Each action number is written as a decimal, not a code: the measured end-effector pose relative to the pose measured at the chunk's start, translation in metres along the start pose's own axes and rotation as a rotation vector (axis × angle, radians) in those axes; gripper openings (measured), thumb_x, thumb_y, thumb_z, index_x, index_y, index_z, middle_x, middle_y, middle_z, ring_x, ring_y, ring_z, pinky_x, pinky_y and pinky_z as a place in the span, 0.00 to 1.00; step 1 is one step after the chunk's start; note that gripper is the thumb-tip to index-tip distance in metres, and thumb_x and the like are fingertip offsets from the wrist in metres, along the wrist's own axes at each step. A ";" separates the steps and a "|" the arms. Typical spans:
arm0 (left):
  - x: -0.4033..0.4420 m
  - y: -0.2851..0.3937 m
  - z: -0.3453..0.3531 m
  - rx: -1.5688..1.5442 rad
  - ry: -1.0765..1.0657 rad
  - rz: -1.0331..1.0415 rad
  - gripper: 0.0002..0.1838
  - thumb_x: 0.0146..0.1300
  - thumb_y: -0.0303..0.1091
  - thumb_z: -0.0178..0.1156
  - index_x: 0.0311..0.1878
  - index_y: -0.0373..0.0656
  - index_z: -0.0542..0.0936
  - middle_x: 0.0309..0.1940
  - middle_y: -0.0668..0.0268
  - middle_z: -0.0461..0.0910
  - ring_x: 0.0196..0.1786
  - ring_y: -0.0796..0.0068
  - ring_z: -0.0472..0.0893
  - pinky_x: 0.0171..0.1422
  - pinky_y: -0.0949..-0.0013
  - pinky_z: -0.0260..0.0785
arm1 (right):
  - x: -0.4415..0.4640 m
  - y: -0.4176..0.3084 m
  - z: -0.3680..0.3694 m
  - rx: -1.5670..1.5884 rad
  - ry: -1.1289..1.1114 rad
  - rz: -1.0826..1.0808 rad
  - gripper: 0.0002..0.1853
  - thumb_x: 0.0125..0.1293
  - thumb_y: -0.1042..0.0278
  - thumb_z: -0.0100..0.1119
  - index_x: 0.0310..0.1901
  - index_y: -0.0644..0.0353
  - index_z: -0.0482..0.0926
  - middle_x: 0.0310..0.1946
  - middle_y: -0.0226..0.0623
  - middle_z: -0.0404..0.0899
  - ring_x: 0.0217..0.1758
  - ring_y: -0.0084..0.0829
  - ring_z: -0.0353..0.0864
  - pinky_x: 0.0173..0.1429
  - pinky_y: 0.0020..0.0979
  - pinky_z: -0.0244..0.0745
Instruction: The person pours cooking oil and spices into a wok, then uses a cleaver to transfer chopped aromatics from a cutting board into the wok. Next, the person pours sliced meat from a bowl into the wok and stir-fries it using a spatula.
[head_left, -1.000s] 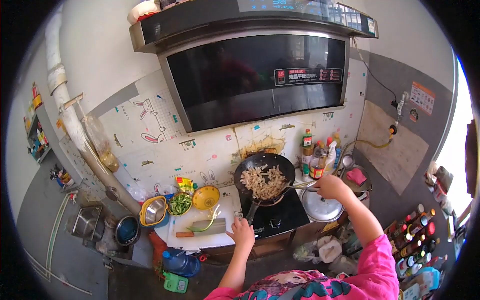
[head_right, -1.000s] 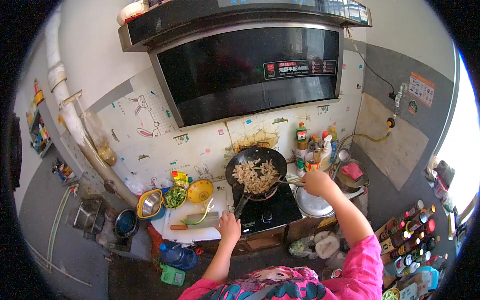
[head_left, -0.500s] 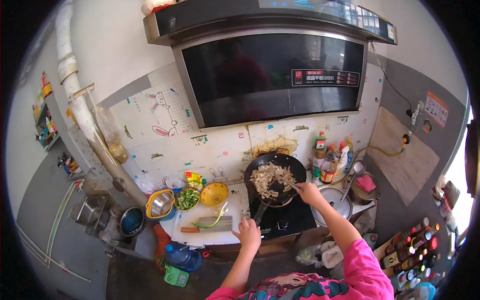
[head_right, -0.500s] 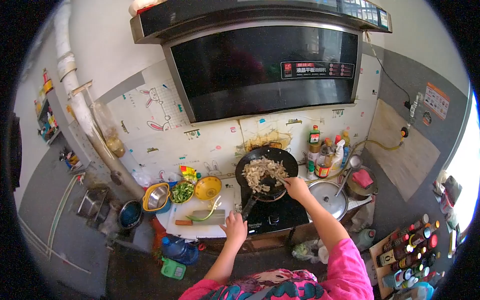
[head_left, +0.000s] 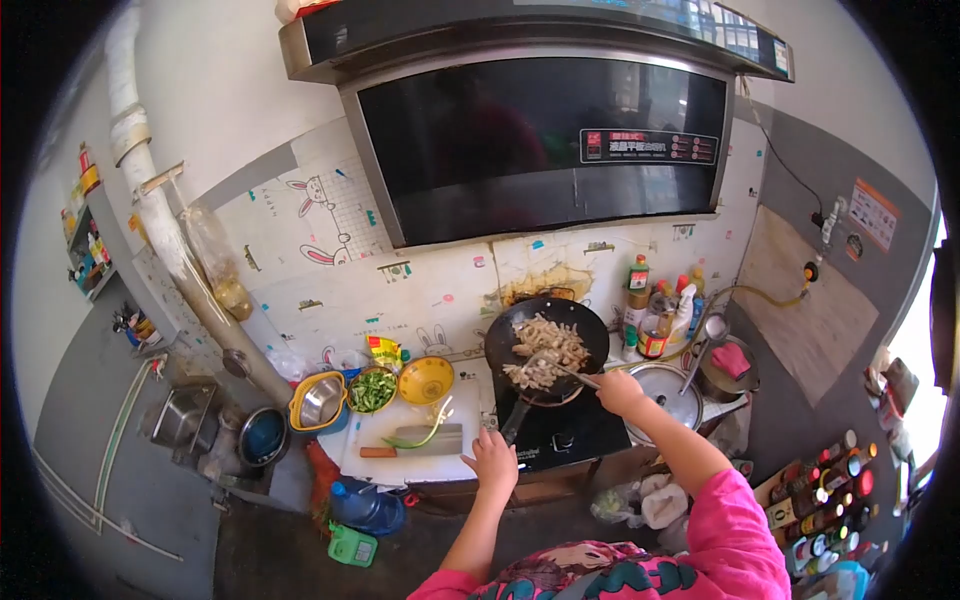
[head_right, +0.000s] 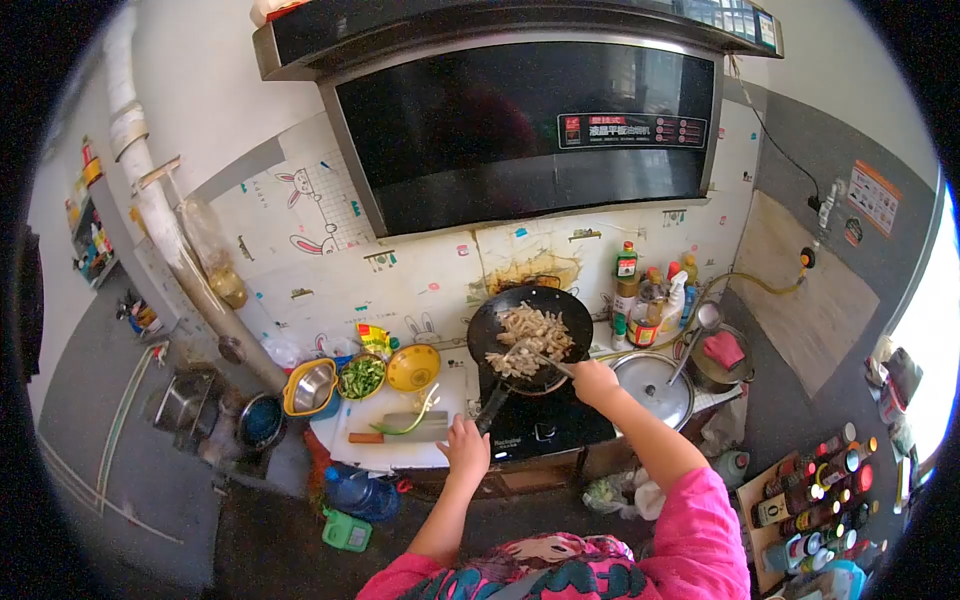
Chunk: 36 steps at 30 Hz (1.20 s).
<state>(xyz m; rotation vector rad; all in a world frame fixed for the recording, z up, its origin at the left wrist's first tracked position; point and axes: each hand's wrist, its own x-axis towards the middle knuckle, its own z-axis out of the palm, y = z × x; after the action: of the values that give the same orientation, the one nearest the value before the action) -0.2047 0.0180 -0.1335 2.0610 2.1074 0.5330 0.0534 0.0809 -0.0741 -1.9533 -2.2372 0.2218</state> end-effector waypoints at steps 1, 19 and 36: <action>0.000 0.000 0.000 -0.001 0.008 -0.003 0.22 0.57 0.39 0.59 0.52 0.39 0.68 0.61 0.55 0.59 0.62 0.54 0.61 0.60 0.30 0.49 | -0.005 0.006 -0.001 0.000 0.002 0.007 0.21 0.54 0.66 0.57 0.52 0.47 0.75 0.35 0.47 0.79 0.40 0.45 0.78 0.46 0.40 0.73; -0.001 -0.004 0.001 -0.007 0.018 0.033 0.21 0.57 0.39 0.58 0.51 0.38 0.68 0.62 0.55 0.58 0.62 0.52 0.61 0.61 0.30 0.48 | -0.040 0.017 -0.034 0.054 -0.023 0.011 0.16 0.54 0.64 0.57 0.45 0.55 0.79 0.37 0.46 0.79 0.43 0.46 0.77 0.49 0.41 0.71; 0.002 -0.003 0.001 -0.006 0.011 0.026 0.19 0.56 0.39 0.59 0.47 0.39 0.69 0.61 0.55 0.58 0.62 0.52 0.60 0.59 0.29 0.49 | 0.045 -0.026 0.050 0.136 0.186 0.051 0.08 0.56 0.70 0.53 0.36 0.63 0.76 0.28 0.50 0.78 0.34 0.48 0.79 0.39 0.42 0.77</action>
<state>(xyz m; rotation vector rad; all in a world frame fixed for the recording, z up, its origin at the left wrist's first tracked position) -0.2071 0.0201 -0.1352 2.0901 2.0850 0.5550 0.0111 0.1218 -0.1163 -1.8794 -2.0043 0.1848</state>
